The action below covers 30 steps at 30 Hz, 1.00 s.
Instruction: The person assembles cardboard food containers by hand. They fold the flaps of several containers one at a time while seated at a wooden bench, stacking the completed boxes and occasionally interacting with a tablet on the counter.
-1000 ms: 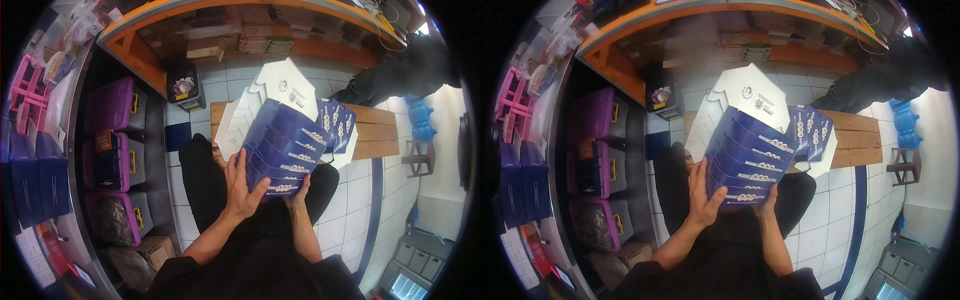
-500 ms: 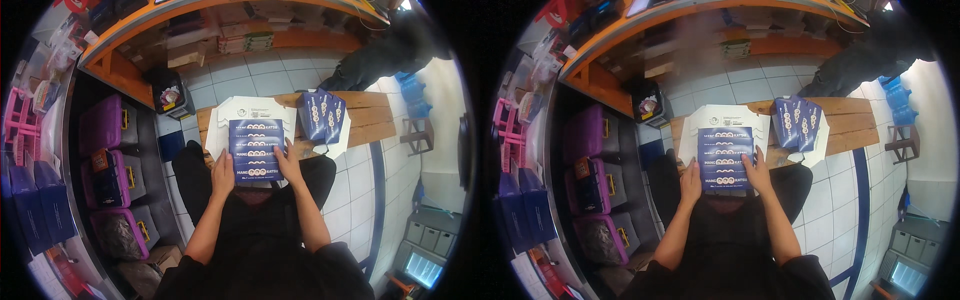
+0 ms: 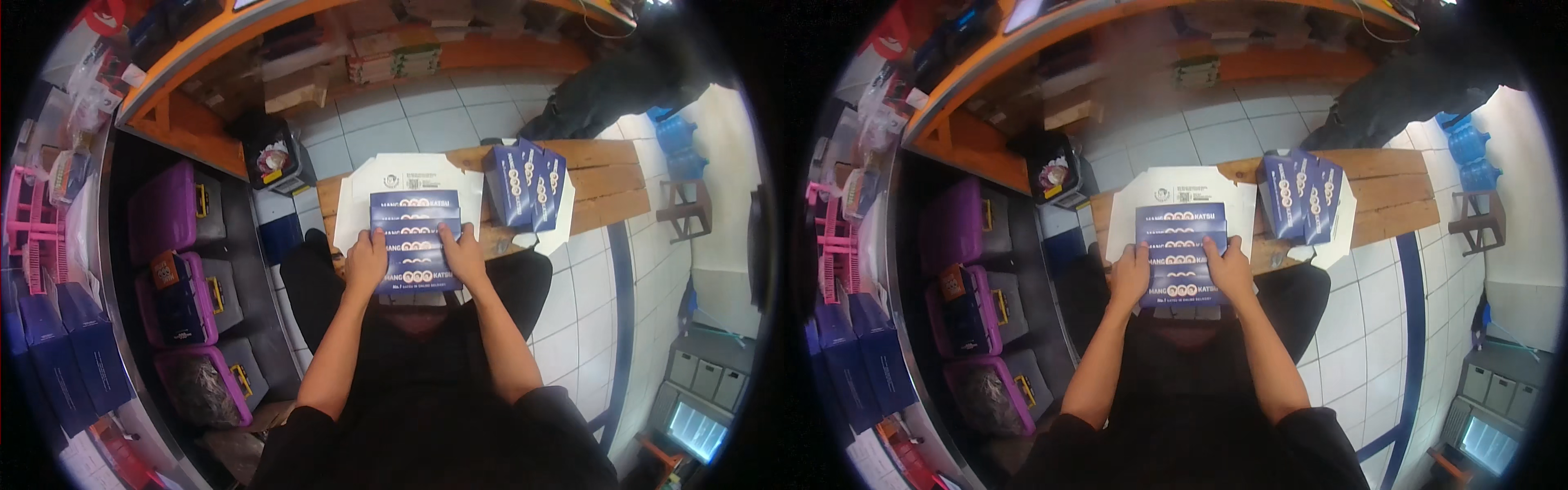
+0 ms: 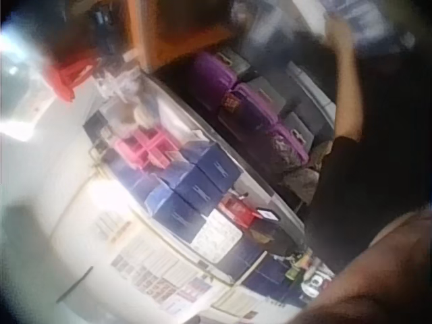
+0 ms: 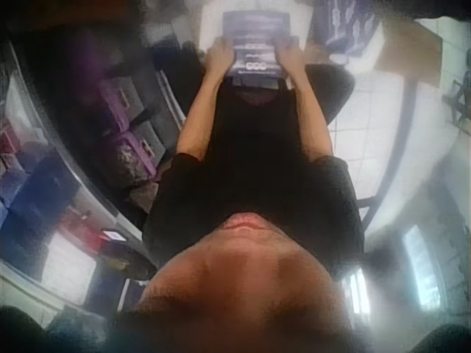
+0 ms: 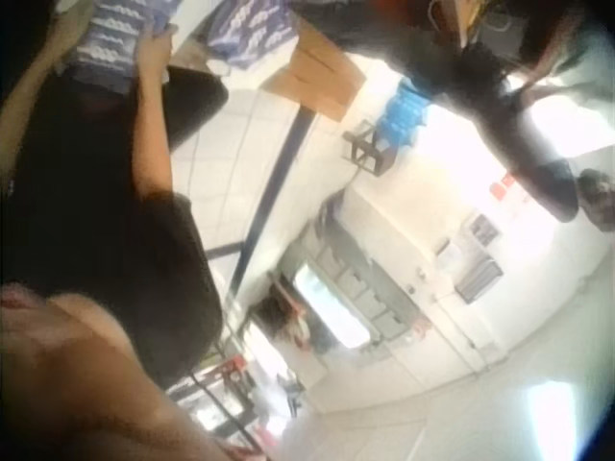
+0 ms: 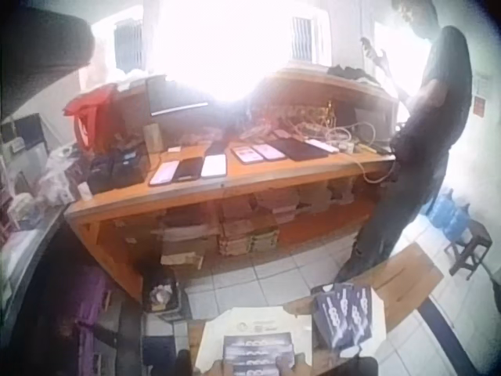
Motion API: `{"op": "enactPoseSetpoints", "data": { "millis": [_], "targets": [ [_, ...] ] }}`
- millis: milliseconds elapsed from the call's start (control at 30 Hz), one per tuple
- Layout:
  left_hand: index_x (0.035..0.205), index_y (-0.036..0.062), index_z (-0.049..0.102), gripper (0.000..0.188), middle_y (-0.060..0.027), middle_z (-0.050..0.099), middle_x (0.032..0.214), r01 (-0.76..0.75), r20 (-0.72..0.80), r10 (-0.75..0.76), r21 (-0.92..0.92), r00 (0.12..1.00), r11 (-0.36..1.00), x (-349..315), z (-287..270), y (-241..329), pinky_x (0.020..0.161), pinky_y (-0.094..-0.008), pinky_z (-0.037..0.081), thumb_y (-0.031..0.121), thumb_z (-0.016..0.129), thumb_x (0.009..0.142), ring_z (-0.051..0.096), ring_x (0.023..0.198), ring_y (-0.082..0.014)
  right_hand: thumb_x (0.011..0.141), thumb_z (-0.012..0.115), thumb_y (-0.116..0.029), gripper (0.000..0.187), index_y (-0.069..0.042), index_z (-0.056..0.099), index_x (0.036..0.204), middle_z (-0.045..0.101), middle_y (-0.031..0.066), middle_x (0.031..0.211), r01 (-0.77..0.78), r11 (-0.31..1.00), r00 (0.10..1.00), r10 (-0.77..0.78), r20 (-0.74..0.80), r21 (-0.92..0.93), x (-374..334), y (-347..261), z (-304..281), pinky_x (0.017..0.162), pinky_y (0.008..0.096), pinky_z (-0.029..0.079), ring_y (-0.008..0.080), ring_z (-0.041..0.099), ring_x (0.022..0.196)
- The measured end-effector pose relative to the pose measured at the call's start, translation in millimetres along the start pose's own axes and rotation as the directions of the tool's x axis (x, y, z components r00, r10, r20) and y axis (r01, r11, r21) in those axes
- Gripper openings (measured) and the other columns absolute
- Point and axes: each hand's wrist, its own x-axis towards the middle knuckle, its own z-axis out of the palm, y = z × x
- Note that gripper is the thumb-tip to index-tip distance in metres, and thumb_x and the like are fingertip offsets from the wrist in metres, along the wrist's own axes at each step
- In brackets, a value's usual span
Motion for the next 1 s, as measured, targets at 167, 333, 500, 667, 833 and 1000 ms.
{"op": "enactPoseSetpoints", "data": {
  "millis": [167, 333, 500, 667, 833, 1000],
  "targets": [
    [0.125, -0.0018, 0.067, 0.075, -0.0354, 0.067, 0.117, -0.015, -0.017, 0.014, -0.064, 1.000, 0.998, 48.8, -6.8, 11.8, 0.104, -0.0562, 0.044, 0.061, 0.032, 0.104, 0.061, 0.116, -0.0527, 0.094, 0.041, -0.077, 0.097, 0.007, 0.054, 0.141, 0.065, 0.0366, 0.123, -0.086, 0.992, 0.996, 0.083, 0.036, 0.093, 37.6, -5.8, 2.4, 0.109, 0.0493, 0.044, 0.0483, 0.060, 0.124],
    [0.121, -0.0014, 0.071, 0.081, -0.0357, 0.067, 0.118, 0.060, 0.020, -0.062, 0.064, 0.998, 0.996, 63.8, -2.4, 17.2, 0.106, -0.0553, 0.044, 0.065, 0.028, 0.103, 0.060, 0.119, -0.0526, 0.097, 0.040, -0.074, 0.088, 0.004, 0.071, 0.122, 0.067, 0.0369, 0.116, -0.173, 0.985, 0.985, 0.173, 0.003, 0.006, 29.1, -28.7, 5.4, 0.104, 0.0513, 0.046, 0.0504, 0.062, 0.119],
    [0.115, -0.0004, 0.075, 0.081, -0.0344, 0.069, 0.115, 0.077, 0.048, -0.085, 0.137, 0.995, 0.987, 71.3, 0.1, 28.0, 0.104, -0.0564, 0.045, 0.063, 0.026, 0.104, 0.062, 0.115, -0.0528, 0.096, 0.044, -0.074, 0.087, 0.007, 0.073, 0.112, 0.068, 0.0394, 0.107, -0.155, 0.988, 0.984, 0.157, -0.081, 0.025, 35.9, -11.6, 9.4, 0.098, 0.0543, 0.050, 0.0530, 0.065, 0.110],
    [0.119, -0.0001, 0.074, 0.082, -0.0328, 0.069, 0.118, 0.107, 0.055, -0.112, 0.091, 0.992, 0.990, 61.1, -10.4, 39.8, 0.103, -0.0562, 0.046, 0.065, 0.026, 0.103, 0.063, 0.117, -0.0506, 0.096, 0.042, -0.073, 0.086, 0.003, 0.071, 0.123, 0.067, 0.0383, 0.112, -0.133, 0.991, 0.991, 0.133, 0.008, 0.006, 34.6, -17.1, -3.1, 0.098, 0.0536, 0.050, 0.0514, 0.065, 0.114],
    [0.126, 0.0025, 0.071, 0.086, -0.0307, 0.067, 0.125, 0.198, 0.023, -0.198, 0.024, 0.980, 0.980, 68.8, -8.9, 25.6, 0.105, -0.0549, 0.046, 0.073, 0.030, 0.099, 0.062, 0.122, -0.0476, 0.100, 0.060, -0.039, 0.043, -0.001, 0.067, 0.120, 0.068, 0.0237, 0.117, 0.192, 0.971, 0.713, -0.238, -0.659, -0.143, 39.9, 0.7, -58.3, 0.096, 0.0509, 0.048, 0.0431, 0.064, 0.108],
    [0.127, 0.0016, 0.070, 0.087, -0.0303, 0.067, 0.125, 0.168, 0.014, -0.167, -0.033, 0.986, 0.985, 51.9, -7.4, 47.0, 0.105, -0.0560, 0.044, 0.074, 0.031, 0.098, 0.061, 0.123, -0.0486, 0.096, 0.067, -0.041, 0.059, 0.005, 0.060, 0.133, 0.065, 0.0231, 0.128, 0.009, 0.981, 0.530, -0.170, -0.831, -0.195, 118.2, 96.4, -174.5, 0.100, 0.0457, 0.047, 0.0360, 0.062, 0.117]
  ]
}}
